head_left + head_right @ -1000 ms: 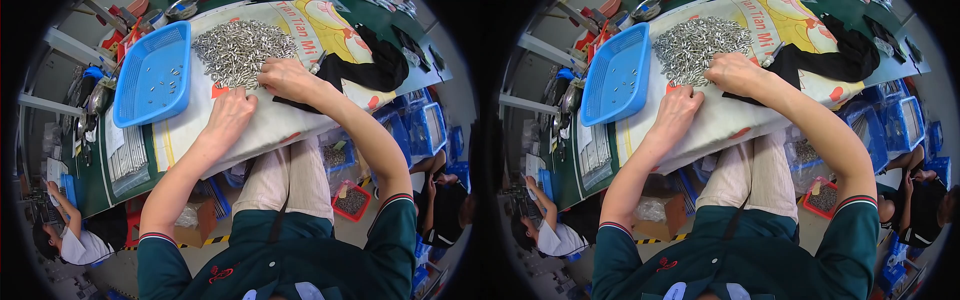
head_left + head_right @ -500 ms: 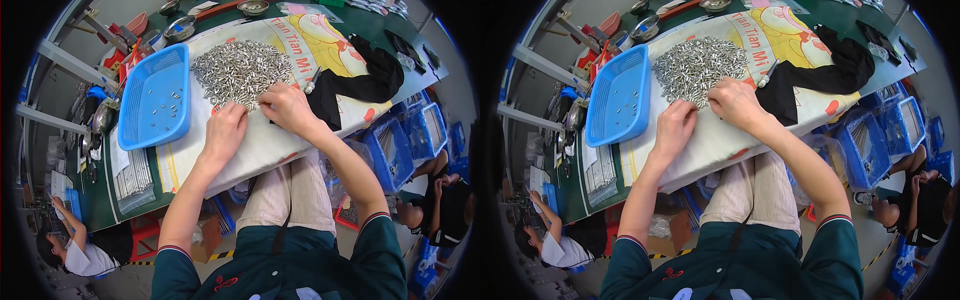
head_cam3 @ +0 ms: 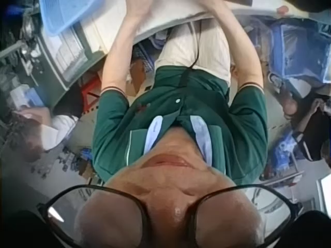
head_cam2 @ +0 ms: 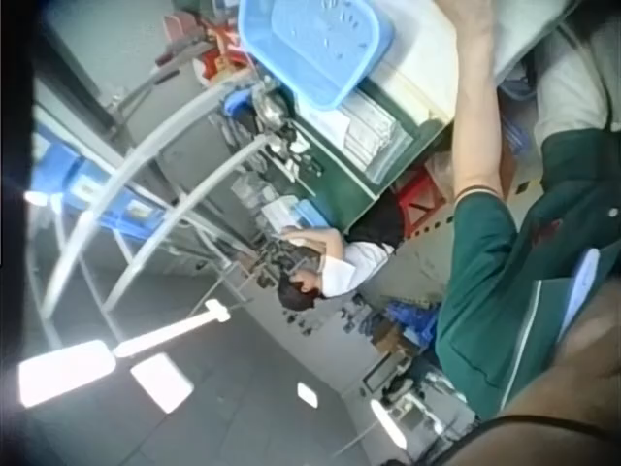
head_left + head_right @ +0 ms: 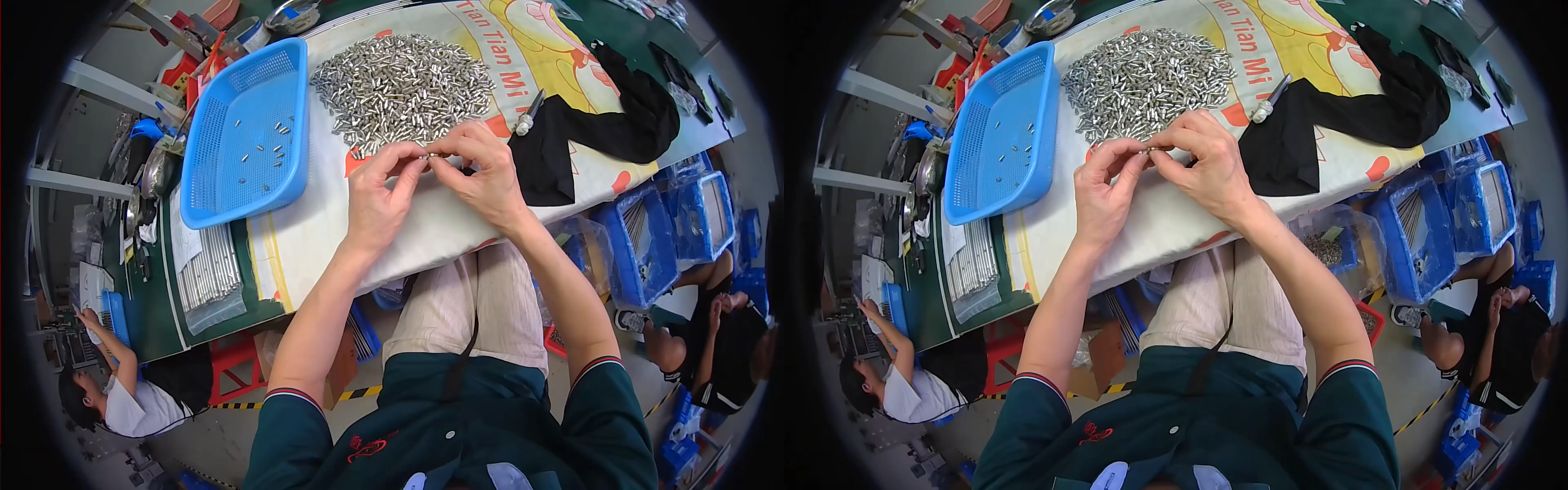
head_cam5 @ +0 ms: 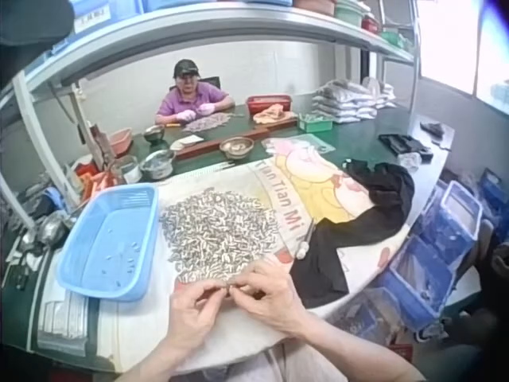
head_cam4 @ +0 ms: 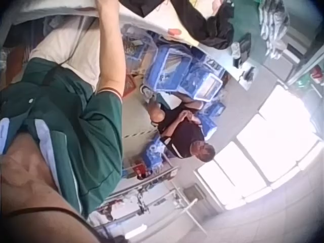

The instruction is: Manually attaching small metal clips to a strip of black fabric at a manufacturing workbench.

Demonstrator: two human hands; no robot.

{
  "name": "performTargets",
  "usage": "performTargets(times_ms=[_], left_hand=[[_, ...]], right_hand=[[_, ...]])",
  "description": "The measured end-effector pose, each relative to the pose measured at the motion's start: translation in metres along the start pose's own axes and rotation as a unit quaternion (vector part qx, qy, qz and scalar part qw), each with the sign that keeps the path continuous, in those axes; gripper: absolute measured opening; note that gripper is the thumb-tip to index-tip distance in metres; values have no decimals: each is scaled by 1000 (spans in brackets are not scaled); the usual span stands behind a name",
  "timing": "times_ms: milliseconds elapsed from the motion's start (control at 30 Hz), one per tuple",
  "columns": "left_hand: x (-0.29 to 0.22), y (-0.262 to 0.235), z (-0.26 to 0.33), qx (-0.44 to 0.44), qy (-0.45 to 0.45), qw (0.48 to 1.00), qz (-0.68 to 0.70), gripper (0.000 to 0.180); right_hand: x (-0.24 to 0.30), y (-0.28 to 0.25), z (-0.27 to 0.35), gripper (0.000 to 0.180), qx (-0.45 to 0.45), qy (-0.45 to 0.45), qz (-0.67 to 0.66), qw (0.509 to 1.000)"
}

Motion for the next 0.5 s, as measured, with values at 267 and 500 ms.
performTargets(times_ms=[267,500], left_hand=[[2,1,1,-12,-8,1000,24,12],[2,1,1,-20,-12,999,45,17]], right_hand=[[0,-1,1,10,24,19,-46,998],[-3,-1,2,12,24,27,-58,998]])
Point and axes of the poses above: each hand's wrist, its own z-axis away from the middle knuckle, its own y-axis out of the palm, x = y × z, the point moved 3 cm from there along -z, towards the middle knuckle, and after that the axes turned 12 degrees about x, right-handed, at the moved point
